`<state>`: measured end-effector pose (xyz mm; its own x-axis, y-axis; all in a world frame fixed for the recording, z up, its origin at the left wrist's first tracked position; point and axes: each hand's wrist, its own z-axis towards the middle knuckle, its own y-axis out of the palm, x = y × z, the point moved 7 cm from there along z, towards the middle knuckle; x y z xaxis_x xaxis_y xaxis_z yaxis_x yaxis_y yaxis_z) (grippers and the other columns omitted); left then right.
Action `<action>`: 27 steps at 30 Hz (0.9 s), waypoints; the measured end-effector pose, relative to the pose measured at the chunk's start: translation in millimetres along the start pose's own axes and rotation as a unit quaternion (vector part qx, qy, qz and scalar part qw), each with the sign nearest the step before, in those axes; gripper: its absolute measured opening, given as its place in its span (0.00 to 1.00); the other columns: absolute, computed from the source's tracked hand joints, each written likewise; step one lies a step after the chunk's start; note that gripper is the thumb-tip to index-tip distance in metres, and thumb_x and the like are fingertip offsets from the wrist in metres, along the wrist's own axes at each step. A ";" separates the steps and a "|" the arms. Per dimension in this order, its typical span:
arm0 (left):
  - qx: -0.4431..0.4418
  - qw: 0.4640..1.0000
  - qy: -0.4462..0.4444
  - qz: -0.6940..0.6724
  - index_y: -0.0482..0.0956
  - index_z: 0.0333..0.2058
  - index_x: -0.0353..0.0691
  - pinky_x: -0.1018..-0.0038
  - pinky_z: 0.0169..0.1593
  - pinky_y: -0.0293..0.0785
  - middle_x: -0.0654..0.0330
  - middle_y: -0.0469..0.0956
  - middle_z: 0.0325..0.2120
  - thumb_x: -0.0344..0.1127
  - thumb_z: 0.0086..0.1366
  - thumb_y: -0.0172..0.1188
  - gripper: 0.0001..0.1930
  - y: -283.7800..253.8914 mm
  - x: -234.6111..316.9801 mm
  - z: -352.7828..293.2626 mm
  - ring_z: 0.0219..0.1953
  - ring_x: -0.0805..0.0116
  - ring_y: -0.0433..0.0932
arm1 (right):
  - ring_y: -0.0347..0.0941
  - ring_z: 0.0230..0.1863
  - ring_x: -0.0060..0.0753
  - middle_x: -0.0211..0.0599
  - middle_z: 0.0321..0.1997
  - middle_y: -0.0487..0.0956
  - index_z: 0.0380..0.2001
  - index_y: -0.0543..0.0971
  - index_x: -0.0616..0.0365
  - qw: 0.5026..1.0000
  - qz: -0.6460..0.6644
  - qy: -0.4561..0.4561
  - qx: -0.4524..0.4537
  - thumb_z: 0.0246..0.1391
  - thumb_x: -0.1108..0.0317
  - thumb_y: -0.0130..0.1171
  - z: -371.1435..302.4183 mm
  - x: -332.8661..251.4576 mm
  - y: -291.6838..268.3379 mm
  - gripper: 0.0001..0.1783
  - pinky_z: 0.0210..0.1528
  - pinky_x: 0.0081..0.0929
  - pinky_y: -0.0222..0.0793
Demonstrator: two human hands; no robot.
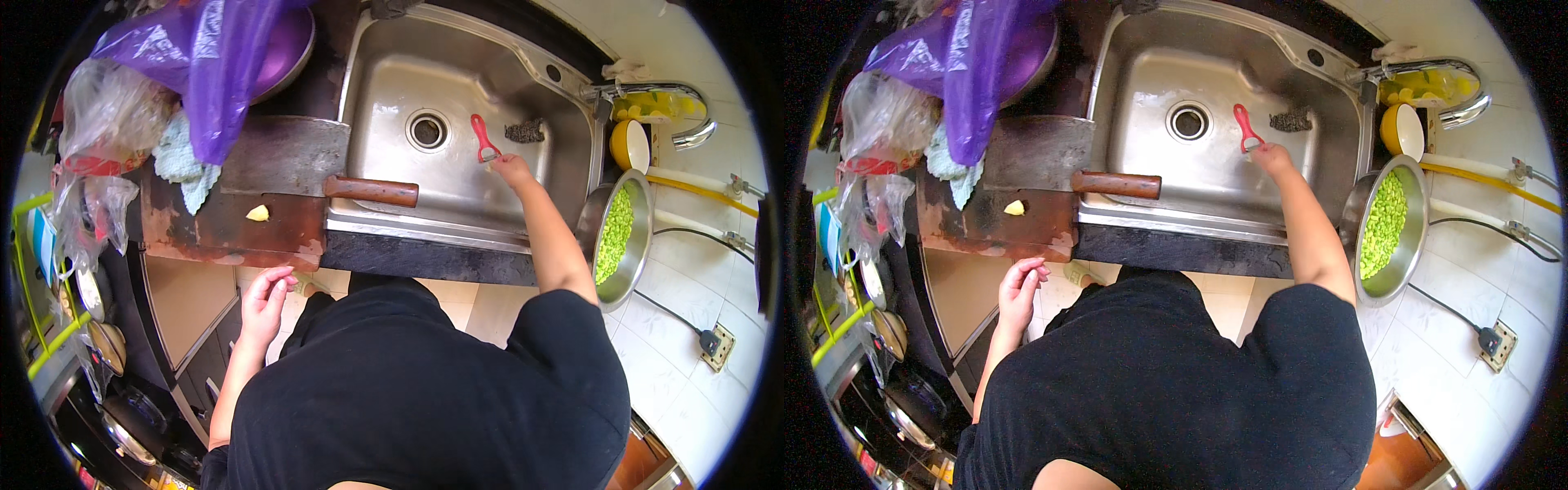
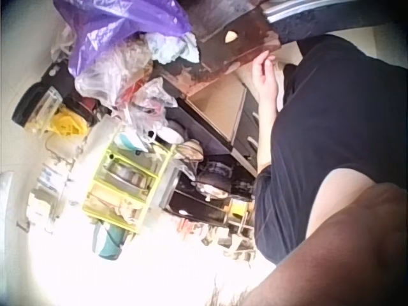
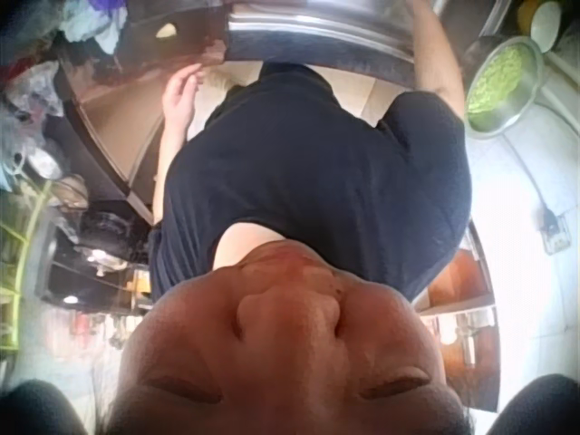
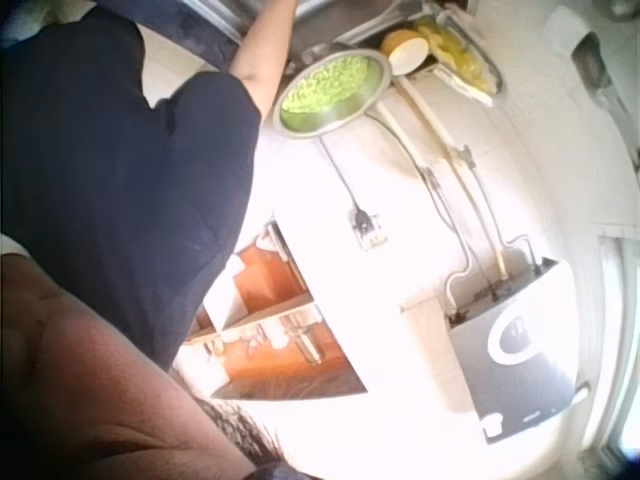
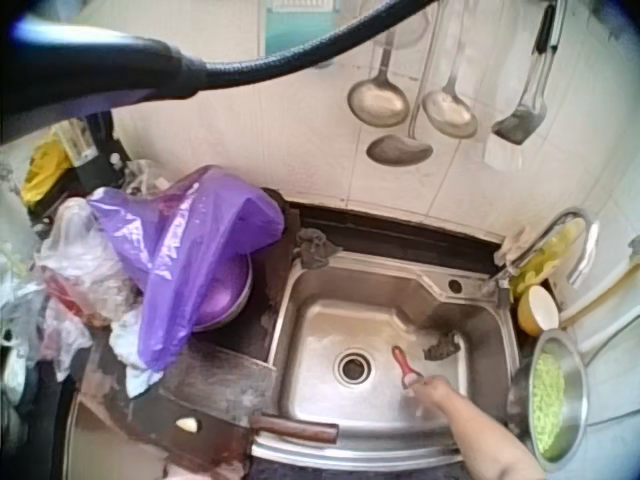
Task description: The person washes a large bowl of green edamame beans in a kitchen sink using running water. They agitate the beans with both hands, drain the water, and then briefly clean the sink drain area before returning to rinse the beans again.
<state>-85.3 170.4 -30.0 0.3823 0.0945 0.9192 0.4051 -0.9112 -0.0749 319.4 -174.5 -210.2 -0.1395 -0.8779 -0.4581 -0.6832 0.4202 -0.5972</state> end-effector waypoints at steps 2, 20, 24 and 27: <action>0.008 1.000 0.011 -0.017 0.71 0.42 0.33 0.79 0.42 0.67 0.61 0.72 0.34 0.27 0.61 0.48 0.10 -2.8 -1.4 -4.0 0.37 0.75 0.71 | 0.57 0.13 0.17 0.26 0.20 0.73 0.28 0.74 0.58 0.957 0.281 0.001 -0.071 0.43 0.65 0.60 -43.2 -59.1 0.6 0.10 0.15 0.18 0.52; 0.261 0.944 0.160 -0.124 0.75 0.31 0.36 0.82 0.36 0.68 0.65 0.75 0.27 0.30 0.56 0.58 0.06 -185.9 4.9 -165.9 0.31 0.79 0.70 | 0.56 0.20 0.08 0.17 0.19 0.67 0.32 0.75 0.57 0.829 0.157 -0.397 -0.361 0.46 0.73 0.58 -429.8 -414.2 321.7 0.07 0.22 0.08 0.51; 0.520 0.815 0.237 -0.093 0.74 0.33 0.36 0.83 0.35 0.68 0.67 0.73 0.25 0.28 0.56 0.57 0.06 -302.3 -19.1 -271.1 0.28 0.80 0.69 | 0.53 0.17 0.07 0.15 0.17 0.64 0.33 0.74 0.56 0.841 0.165 -0.328 -0.398 0.49 0.72 0.55 -461.1 -425.2 375.4 0.06 0.18 0.09 0.47; 0.652 0.702 0.277 -0.072 0.74 0.32 0.34 0.85 0.33 0.67 0.68 0.73 0.25 0.28 0.56 0.57 0.05 -382.8 -20.0 -339.5 0.27 0.82 0.69 | 0.49 0.12 0.09 0.17 0.14 0.61 0.32 0.74 0.55 0.849 0.170 -0.277 -0.417 0.52 0.68 0.52 -466.9 -422.9 406.4 0.05 0.13 0.11 0.41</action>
<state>-530.0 381.2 111.5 0.0237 -0.3510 0.9361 0.9602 0.2686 0.0764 -234.0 260.3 48.2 -0.2292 -0.3994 -0.8877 -0.9731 0.1169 0.1986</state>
